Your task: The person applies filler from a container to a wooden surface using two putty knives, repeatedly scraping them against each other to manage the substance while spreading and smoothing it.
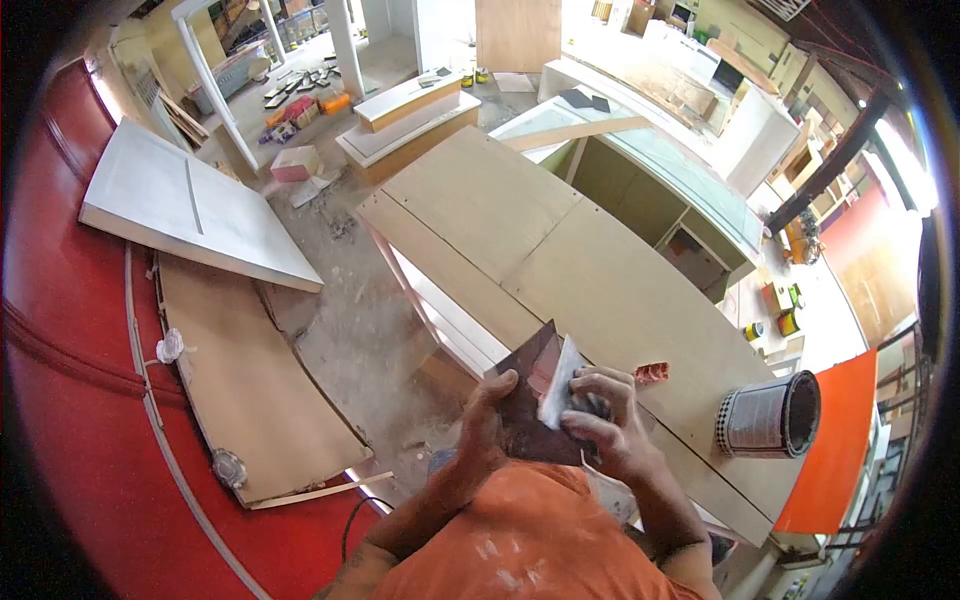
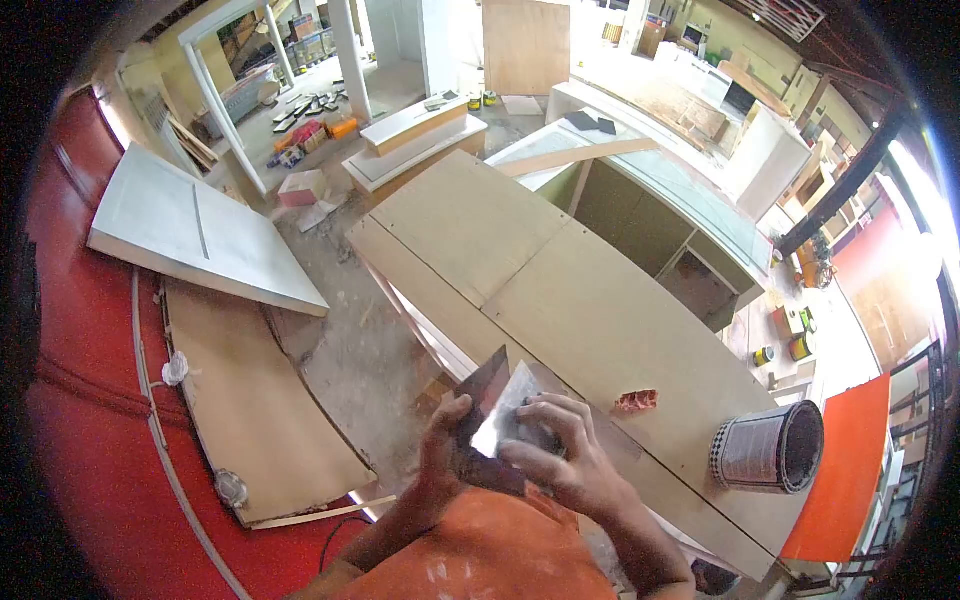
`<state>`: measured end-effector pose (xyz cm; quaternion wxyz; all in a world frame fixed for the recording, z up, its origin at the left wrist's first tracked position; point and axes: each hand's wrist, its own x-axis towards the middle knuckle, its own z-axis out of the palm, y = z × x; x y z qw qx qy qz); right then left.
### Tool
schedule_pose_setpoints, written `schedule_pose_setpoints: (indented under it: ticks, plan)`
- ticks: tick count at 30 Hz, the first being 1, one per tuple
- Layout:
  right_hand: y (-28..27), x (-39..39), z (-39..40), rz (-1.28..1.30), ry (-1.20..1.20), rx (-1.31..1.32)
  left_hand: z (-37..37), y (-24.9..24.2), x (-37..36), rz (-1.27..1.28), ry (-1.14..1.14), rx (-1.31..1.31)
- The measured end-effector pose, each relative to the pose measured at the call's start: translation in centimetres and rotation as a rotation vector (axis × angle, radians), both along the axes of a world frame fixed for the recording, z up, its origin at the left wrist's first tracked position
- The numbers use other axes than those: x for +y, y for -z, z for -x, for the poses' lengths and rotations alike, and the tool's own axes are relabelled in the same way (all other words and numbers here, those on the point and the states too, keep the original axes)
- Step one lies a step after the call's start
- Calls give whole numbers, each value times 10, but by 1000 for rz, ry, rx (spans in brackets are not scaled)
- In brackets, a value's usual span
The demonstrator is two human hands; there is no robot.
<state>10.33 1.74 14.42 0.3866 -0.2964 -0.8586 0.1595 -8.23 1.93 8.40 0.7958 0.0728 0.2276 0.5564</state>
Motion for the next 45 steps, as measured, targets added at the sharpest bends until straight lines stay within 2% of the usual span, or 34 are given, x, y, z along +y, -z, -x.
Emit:
schedule_pose_setpoints:
  ticks: [1,2,3,5,7,8,9,11,12,14,15,17,18,19,21,22,24,25,26,27,28,29,30,31,33,35,36,37,39,40,41,43,44,45]
  plan:
    - [18,3,3,16,33,159,-4,-9,-1,-42,-1,17]
    - [27,9,0,0,97,66,-4,-10,1,-30,-19,138]
    - [30,12,-7,-13,165,-27,-4,-6,2,-28,-13,138]
    - [22,20,-20,151,335,-245,-4,8,4,-173,-34,299]
    - [10,28,-35,10,394,-427,-1,8,5,-232,-4,304]
    - [14,31,-42,114,399,-326,-1,7,10,-298,2,308]
    - [16,30,-43,109,415,-324,-5,2,13,-308,16,306]
    - [18,27,-43,182,413,218,-18,-10,16,-143,-46,178]
    - [22,21,-43,113,401,277,-21,-10,18,-146,-49,169]
    - [30,4,-24,70,173,516,-24,-7,20,60,116,-24]
    - [33,0,-13,19,23,609,-27,-3,22,61,115,-23]
    - [26,-7,8,4,121,449,-35,3,24,-30,167,-66]
    - [29,0,17,-59,259,477,-31,-5,22,-27,188,-36]
    - [35,8,10,-61,270,479,-29,-5,22,-27,200,-35]
    - [48,26,-20,110,457,100,-28,-2,25,-186,127,189]
    - [50,32,-35,109,462,97,-24,3,24,-163,166,179]
    - [58,39,-60,192,429,-232,-24,-3,17,-203,154,250]
    - [71,34,-69,189,437,-224,-23,-6,17,-246,135,318]
    - [86,28,-78,337,579,117,-25,-1,23,-259,127,314]
    - [94,23,-83,493,705,460,-28,11,27,-191,6,335]
    - [79,15,-76,542,655,916,-29,19,30,-118,-113,357]
    - [50,2,-60,579,578,1376,-33,22,32,-117,-122,357]
    - [16,-8,-41,582,562,1551,-38,23,34,-91,-297,556]
    - [15,-13,-31,587,561,1556,-40,23,35,-64,-467,757]
    - [22,-32,-16,777,555,1305,-31,-4,34,-58,-376,801]
    - [56,-27,-10,739,691,1139,-32,-12,31,-379,-296,1140]
    - [42,-24,-7,816,640,1131,-31,-18,28,-428,-190,1306]
    - [33,-18,-7,819,650,1133,-33,-22,25,-427,-179,1306]
    - [22,-2,-10,862,576,1130,-36,-28,20,-581,-134,1183]
    - [19,5,-9,804,567,1126,-34,-22,22,-695,-163,1237]
    - [9,15,-3,738,577,1208,-30,-20,22,-697,-156,1243]
    - [11,22,-19,768,626,1223,-23,-16,19,-826,23,1373]
    - [11,26,-26,795,673,1229,-25,-14,15,-974,-38,1369]
    - [9,32,-28,662,684,1371,-24,-12,10,-968,-39,1370]
